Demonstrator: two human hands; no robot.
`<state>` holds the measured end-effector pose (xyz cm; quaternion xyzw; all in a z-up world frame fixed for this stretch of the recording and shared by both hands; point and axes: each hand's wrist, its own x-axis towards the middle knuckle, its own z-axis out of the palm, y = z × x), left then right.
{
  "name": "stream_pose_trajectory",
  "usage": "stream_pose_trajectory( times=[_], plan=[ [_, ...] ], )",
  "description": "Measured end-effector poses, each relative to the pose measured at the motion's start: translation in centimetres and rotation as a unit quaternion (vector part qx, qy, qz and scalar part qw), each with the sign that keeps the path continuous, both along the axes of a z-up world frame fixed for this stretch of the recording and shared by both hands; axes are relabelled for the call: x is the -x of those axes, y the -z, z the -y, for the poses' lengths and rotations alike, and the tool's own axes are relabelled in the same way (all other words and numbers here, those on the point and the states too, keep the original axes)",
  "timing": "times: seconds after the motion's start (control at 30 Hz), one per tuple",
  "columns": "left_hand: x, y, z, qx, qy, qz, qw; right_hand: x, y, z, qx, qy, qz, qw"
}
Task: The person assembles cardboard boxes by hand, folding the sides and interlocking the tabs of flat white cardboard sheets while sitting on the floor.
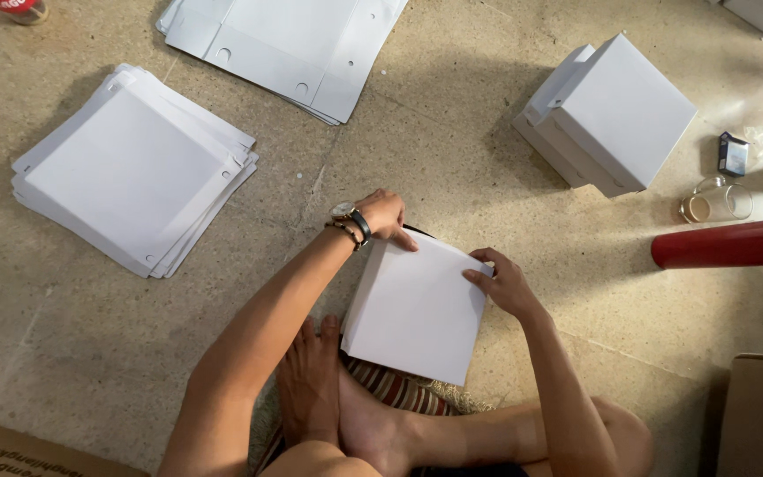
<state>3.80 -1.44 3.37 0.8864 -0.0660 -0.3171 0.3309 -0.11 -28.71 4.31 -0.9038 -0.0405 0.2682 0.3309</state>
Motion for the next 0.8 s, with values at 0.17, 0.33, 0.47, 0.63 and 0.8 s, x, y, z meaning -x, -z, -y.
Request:
stream_pose_trajectory(
  times=[0.17,0.33,0.47,0.63,0.8],
  plan=[
    [0.1,-0.8,-0.9,0.028,-0.009,-0.002,1.000,-0.1,0.1,-0.1,0.002,-0.003,0.002,1.000],
    [-0.1,-0.3,-1.0,0.022,-0.006,0.008,1.000,-0.1,0.0,-0.2,0.001,0.001,-0.005,1.000],
    [-0.5,0.3,-1.1,0.027,0.007,0.004,1.000,-0.1,0.2,-0.2,0.004,0.001,-0.010,1.000],
    [-0.3,-0.4,-1.3,0.037,-0.011,-0.004,0.999,0.0,-0.1,-0.4,0.008,0.000,-0.008,1.000],
    [-0.5,0.6,-1.4,0.054,-0.033,-0.014,0.998,0.0,0.3,-0.4,0.008,0.005,-0.005,1.000]
  ],
)
